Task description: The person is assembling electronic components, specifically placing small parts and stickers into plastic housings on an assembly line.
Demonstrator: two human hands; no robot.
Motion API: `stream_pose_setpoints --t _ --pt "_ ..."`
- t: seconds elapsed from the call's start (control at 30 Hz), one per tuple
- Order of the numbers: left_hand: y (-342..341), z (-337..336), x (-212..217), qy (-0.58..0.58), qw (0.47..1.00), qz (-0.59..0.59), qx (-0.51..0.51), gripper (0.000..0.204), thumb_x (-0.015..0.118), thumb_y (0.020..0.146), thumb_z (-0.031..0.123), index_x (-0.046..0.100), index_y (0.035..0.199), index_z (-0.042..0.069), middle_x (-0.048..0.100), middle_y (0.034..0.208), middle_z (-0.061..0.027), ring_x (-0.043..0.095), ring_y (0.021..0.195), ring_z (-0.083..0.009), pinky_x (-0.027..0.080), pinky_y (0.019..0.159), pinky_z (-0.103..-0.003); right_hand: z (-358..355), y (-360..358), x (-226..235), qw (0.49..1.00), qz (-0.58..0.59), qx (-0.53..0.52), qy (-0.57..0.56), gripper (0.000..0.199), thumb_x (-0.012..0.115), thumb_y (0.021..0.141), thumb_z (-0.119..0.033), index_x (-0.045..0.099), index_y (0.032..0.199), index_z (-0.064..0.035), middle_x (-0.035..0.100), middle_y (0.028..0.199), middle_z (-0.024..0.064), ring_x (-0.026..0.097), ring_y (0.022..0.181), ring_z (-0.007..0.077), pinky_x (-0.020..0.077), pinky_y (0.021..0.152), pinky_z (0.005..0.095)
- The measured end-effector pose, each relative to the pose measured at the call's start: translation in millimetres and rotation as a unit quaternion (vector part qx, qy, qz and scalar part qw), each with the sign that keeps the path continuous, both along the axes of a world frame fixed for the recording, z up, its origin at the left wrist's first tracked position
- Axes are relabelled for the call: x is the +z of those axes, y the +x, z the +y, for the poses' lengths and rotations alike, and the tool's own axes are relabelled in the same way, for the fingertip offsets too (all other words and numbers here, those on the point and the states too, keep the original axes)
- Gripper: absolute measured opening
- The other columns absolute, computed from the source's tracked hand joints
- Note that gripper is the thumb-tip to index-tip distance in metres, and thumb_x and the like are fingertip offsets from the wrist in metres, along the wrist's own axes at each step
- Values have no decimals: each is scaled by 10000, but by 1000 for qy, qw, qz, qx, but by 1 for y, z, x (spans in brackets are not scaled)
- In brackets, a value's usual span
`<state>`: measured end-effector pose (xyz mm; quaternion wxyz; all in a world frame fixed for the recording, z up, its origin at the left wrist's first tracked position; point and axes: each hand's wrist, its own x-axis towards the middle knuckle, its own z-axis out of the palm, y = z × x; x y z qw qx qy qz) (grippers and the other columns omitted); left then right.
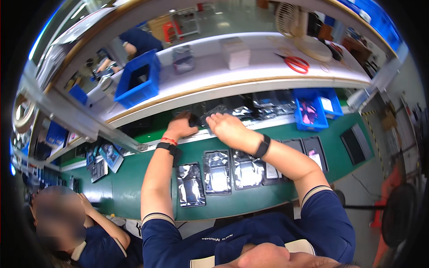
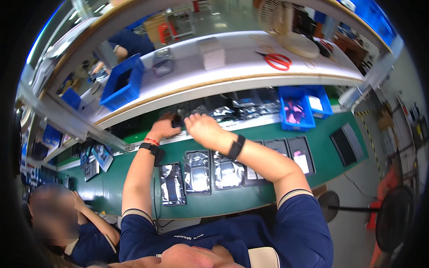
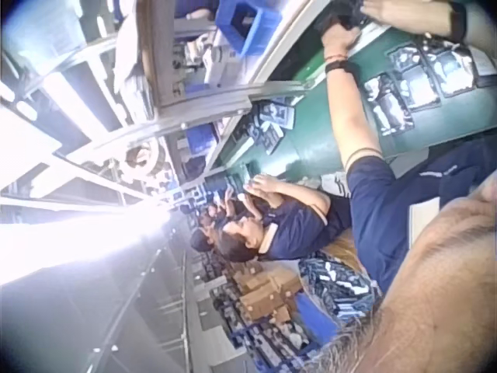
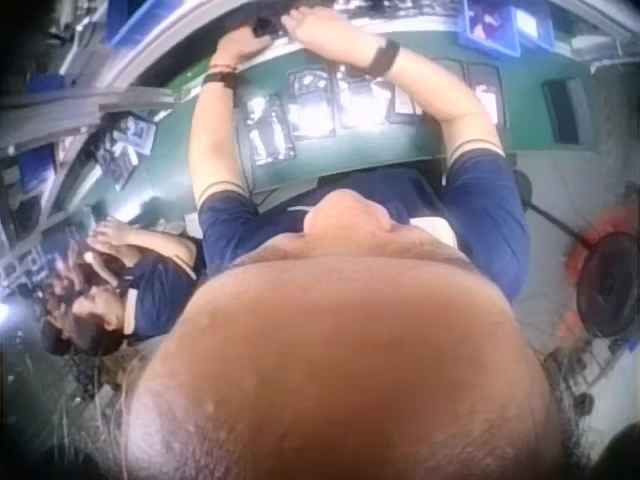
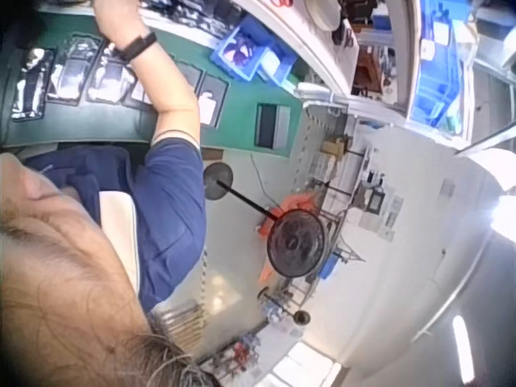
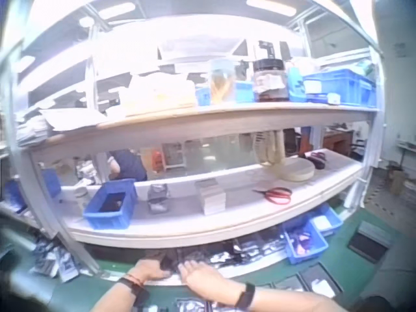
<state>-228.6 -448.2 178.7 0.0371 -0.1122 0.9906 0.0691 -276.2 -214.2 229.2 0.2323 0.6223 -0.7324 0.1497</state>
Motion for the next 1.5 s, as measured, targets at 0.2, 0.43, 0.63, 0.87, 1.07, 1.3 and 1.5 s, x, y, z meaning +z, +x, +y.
stream_pose_setpoints --t 0.2,0.43,0.63,0.87,1.07,1.3,1.5 --pt "2 -9 -6 -33 999 1 -40 745 578 636 328 412 1284 1 341 1361 -239 368 1241 -360 332 1025 -389 152 82 5 980 -119 -157 10 432 498 748 -42 485 1160 87 526 1165 261 511 1115 367 395 954 429" --pt "10 -7 3 -10 996 28 -89 713 585 591 199 448 1258 -14 364 1326 -279 392 1215 -383 332 1029 -373 189 101 -64 938 -242 -236 78 641 555 821 -376 434 1214 116 414 1269 306 376 1224 415 298 1026 454" --pt "14 -14 3 -39 985 59 -155 558 519 624 79 521 1174 -13 497 1197 -267 518 1064 -385 412 952 -383 193 91 -69 934 -273 -203 110 808 544 801 -513 362 1263 125 309 1345 307 264 1286 419 231 1059 455" --pt "5 -20 3 -101 981 65 -154 501 491 644 7 562 1139 20 508 1210 -220 542 1043 -345 443 906 -381 192 97 -67 931 -283 -195 121 939 594 756 -534 228 1336 106 151 1406 317 141 1333 413 160 1085 443" --pt "30 -29 -23 -207 951 167 -157 246 524 717 75 650 927 102 645 890 -128 633 783 -301 517 672 -403 235 87 -48 936 -249 -226 -101 744 697 719 -296 354 1317 -17 230 1379 308 214 1293 456 232 1049 467" --pt "43 17 28 -27 897 413 153 133 510 855 159 487 831 31 580 711 -211 569 677 -424 436 566 -497 332 23 -55 750 -335 -570 -13 645 715 699 -305 461 1214 -10 475 1171 230 445 1096 378 395 914 425" --pt "80 152 70 104 906 410 15 70 532 840 62 475 820 28 522 634 -215 534 563 -409 403 484 -434 311 22 -58 767 -367 -526 -5 656 761 638 -303 489 1152 0 495 1090 188 489 1045 354 438 856 417"
